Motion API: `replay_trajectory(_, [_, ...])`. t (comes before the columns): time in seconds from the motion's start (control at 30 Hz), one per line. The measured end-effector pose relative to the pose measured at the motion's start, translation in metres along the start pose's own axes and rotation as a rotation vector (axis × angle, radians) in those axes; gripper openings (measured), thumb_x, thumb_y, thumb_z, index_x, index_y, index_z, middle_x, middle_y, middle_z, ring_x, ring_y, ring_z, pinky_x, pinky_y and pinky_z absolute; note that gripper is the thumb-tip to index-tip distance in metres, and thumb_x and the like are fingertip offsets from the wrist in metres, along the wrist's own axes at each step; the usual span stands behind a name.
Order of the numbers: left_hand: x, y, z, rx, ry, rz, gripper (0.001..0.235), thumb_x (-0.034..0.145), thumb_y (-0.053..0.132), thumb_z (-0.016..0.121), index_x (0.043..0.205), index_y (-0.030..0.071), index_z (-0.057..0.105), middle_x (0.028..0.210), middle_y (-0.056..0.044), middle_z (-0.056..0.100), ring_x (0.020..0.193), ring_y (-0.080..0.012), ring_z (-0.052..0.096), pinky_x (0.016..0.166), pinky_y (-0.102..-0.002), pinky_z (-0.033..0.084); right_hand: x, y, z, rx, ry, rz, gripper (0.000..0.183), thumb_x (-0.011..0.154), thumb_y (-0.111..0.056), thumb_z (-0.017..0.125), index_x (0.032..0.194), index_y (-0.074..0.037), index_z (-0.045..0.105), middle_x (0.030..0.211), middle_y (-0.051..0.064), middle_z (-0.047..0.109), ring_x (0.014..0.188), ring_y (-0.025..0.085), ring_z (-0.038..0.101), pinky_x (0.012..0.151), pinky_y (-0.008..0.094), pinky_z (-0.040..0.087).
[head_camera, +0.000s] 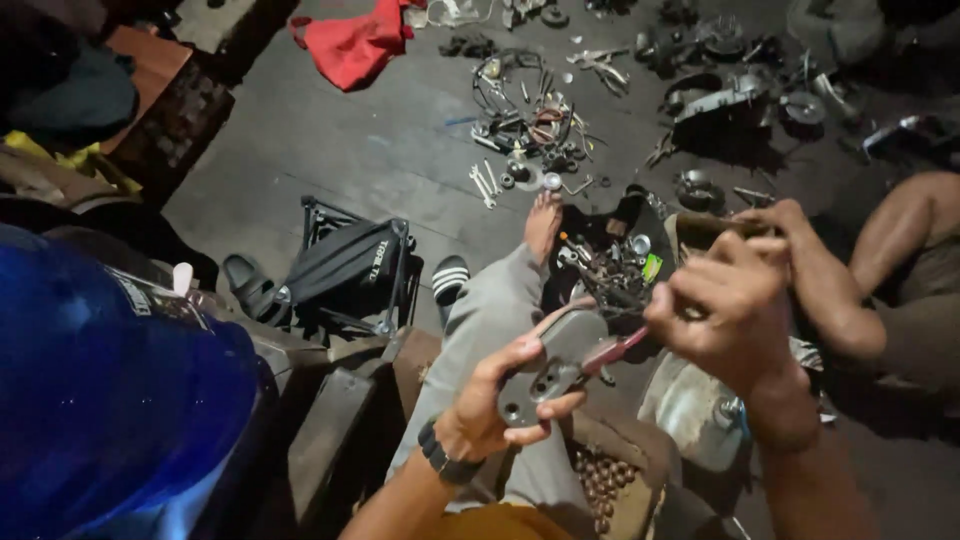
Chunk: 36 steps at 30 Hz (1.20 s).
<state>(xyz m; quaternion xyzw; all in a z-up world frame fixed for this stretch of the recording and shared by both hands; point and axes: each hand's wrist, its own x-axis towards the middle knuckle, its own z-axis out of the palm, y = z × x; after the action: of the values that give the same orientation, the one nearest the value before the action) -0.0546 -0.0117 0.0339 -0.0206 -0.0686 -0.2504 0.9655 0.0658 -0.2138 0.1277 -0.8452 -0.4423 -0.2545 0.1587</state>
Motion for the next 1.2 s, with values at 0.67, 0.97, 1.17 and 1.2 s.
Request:
replay_trajectory(0.67, [-0.012,0.0,0.009,0.054,0.014,-0.028,0.071,0.104,0.022,0.052,0.169,0.024,0.022,0.127,-0.015,0.054,0.074,-0.0156,0.049,0.037,-0.016,0.03,0.004,0.002,0.0,-0.048,0.012,-0.015,0.028,0.083,-0.005,0.067,0.059,-0.009,0.052,0.059,0.0,0.049,0.069,0.022,0.04,0.089,0.038,0.032])
replay_trajectory(0.97, [-0.008,0.004,0.011,0.078,-0.025,-0.026,0.077,0.102,0.02,0.055,0.17,0.024,0.019,0.13,-0.017,0.053,0.074,-0.0167,0.047,0.037,-0.018,0.029,0.004,0.005,-0.008,0.002,0.058,0.0,0.026,0.078,-0.002,0.066,0.057,-0.008,0.052,0.055,0.001,0.046,0.064,0.023,0.035,0.091,0.042,0.036])
replay_trajectory(1.17, [-0.007,0.001,0.008,0.065,-0.03,-0.019,0.078,0.101,0.019,0.055,0.17,0.025,0.018,0.129,-0.018,0.05,0.074,-0.0162,0.048,0.037,-0.016,0.03,-0.003,0.005,-0.003,-0.003,0.039,-0.018,0.025,0.079,-0.004,0.066,0.057,-0.011,0.056,0.053,0.0,0.047,0.063,0.019,0.032,0.086,0.039,0.029])
replay_trajectory(1.2, [-0.012,-0.004,0.005,0.051,-0.011,-0.015,0.079,0.101,0.019,0.055,0.17,0.027,0.017,0.131,-0.018,0.048,0.074,-0.0161,0.049,0.036,-0.016,0.033,-0.01,0.008,0.0,-0.019,0.033,-0.023,0.028,0.081,-0.007,0.065,0.056,-0.015,0.059,0.05,-0.003,0.046,0.062,0.016,0.031,0.09,0.039,0.026])
